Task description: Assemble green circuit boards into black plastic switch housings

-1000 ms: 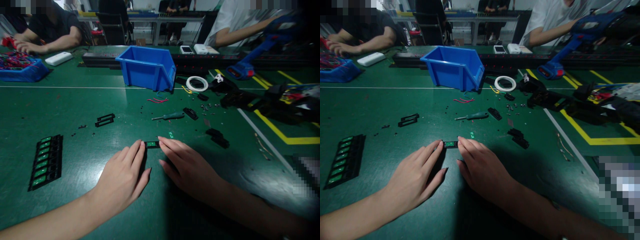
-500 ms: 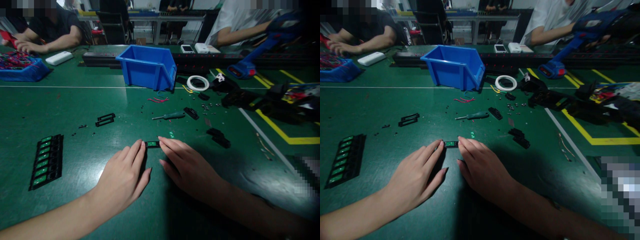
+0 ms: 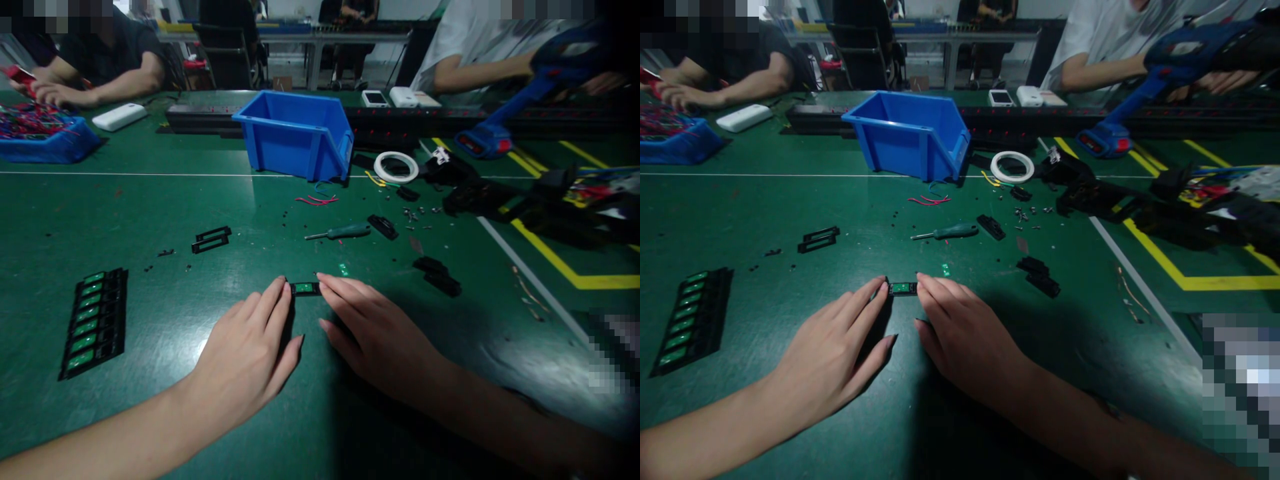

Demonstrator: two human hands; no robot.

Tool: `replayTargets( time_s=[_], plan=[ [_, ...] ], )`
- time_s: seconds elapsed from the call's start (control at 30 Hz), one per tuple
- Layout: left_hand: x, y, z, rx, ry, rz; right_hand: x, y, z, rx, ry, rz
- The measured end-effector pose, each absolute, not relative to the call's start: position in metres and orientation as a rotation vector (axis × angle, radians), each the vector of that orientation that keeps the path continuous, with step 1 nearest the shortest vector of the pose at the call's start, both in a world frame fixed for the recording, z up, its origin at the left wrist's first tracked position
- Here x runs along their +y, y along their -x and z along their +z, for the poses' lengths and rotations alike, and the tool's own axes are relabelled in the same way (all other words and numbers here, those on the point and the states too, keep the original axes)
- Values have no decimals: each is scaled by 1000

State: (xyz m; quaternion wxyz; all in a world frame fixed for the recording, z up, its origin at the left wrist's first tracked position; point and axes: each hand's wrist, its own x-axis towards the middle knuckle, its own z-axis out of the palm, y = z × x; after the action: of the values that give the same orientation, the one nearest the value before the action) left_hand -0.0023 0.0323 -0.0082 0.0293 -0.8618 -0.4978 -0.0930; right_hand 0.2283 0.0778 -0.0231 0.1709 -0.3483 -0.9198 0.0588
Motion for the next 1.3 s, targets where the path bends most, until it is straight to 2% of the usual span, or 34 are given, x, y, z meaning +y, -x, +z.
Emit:
replayTargets(
  time_s=[1.3],
  plan=[
    [31,4,-10,-1574,2703,-333,78,-229,-24,-2583,962,153]
  ],
)
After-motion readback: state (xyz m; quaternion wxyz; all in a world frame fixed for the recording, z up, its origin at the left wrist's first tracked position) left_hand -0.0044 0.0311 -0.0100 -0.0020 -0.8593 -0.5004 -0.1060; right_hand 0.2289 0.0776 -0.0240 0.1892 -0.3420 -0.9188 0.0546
